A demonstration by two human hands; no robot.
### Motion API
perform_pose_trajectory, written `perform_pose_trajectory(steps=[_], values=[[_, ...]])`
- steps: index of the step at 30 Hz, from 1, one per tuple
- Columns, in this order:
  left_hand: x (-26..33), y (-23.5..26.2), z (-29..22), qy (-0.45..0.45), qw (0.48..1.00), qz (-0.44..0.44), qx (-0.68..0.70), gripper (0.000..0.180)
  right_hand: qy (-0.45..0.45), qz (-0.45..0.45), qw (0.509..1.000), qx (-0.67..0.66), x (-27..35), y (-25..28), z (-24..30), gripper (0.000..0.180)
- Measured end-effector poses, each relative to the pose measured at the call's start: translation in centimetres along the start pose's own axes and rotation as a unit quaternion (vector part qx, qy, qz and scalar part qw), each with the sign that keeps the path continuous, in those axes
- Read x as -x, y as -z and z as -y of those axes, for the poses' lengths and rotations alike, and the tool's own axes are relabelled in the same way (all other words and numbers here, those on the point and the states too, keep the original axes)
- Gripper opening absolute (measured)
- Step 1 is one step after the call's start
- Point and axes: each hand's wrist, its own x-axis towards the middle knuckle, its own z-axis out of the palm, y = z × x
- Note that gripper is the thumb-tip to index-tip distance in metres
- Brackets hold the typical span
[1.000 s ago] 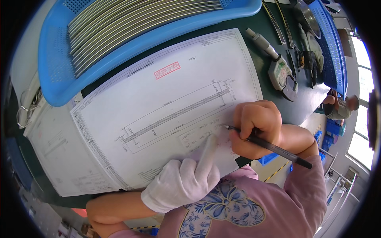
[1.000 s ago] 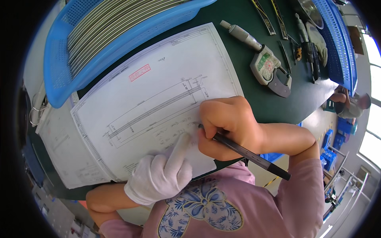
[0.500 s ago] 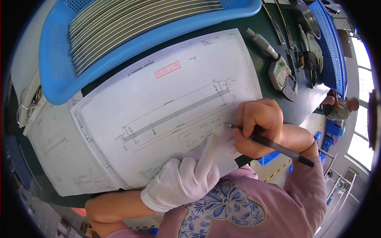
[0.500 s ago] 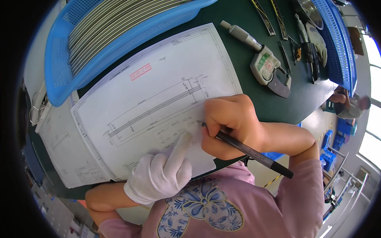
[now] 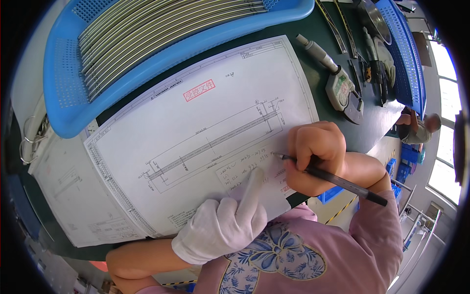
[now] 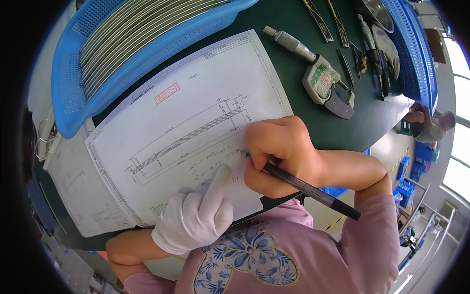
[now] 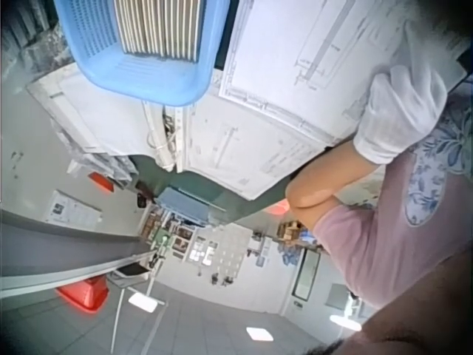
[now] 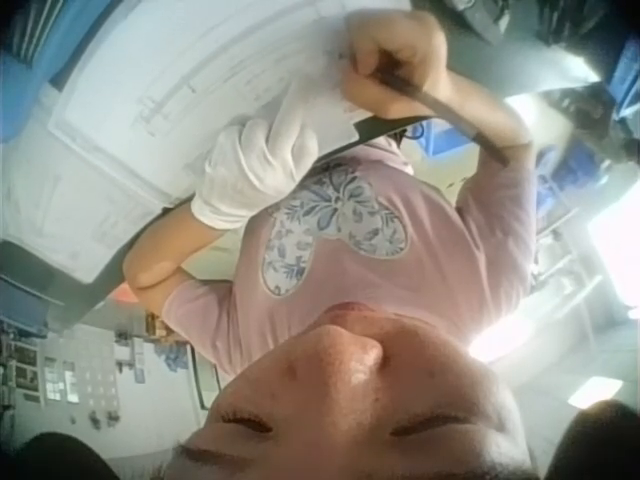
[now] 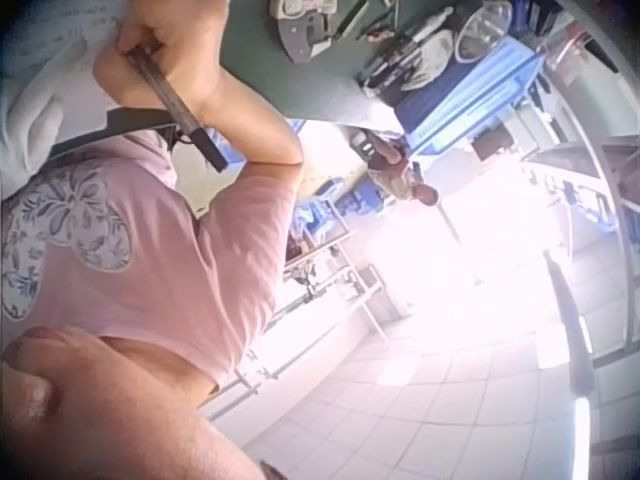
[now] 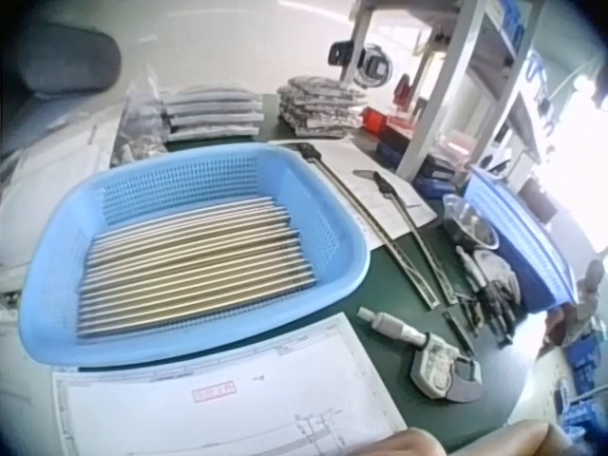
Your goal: The recorder uses precision measurement tools to check metal rods and records the data on a technical drawing sheet.
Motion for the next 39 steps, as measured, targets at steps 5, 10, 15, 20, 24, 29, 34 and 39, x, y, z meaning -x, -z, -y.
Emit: perform_pose_trajectory(steps=[5,10,15,20,24,29,34,39], values=[[0.2,-0.1,0.0,0.008,1.000,-0.001,0.010,0.011,-0.002,0.001,1.000,0.010,0.0,-0.1,0.0,0.026],[-0.2,0.3,0.2,-0.022,1.000,0.007,0.004,0.012,0.034,0.010,0.999,-0.038,-0.1,-0.4,0.5,0.022],[-0.2,0.0,0.2,-0.027,1.000,-0.011,0.007,0.015,0.078,0.028,0.997,-0.004,-0.2,-1.1,0.3,0.022],[-0.2,-0.2,0.2,-0.033,0.998,-0.043,0.014,0.020,0.116,0.044,0.992,0.033,-0.6,-0.4,0.2,0.022],[-0.1,0.0,-0.2,0.006,1.000,-0.015,0.004,0.013,0.082,0.012,0.996,0.031,-0.4,-0.1,0.3,0.023],[-0.3,-0.3,0.3,-0.023,0.998,-0.049,0.014,0.023,0.080,0.034,0.996,0.024,-0.4,-0.3,0.3,0.023],[-0.2,-0.3,0.2,-0.017,0.999,-0.046,0.022,0.020,0.062,0.033,0.997,0.007,-0.4,-0.2,0.2,0.023],[-0.3,-0.2,0.3,-0.025,0.999,-0.044,0.014,0.020,0.003,-0.016,0.997,-0.074,0.0,-0.3,0.5,0.017]])
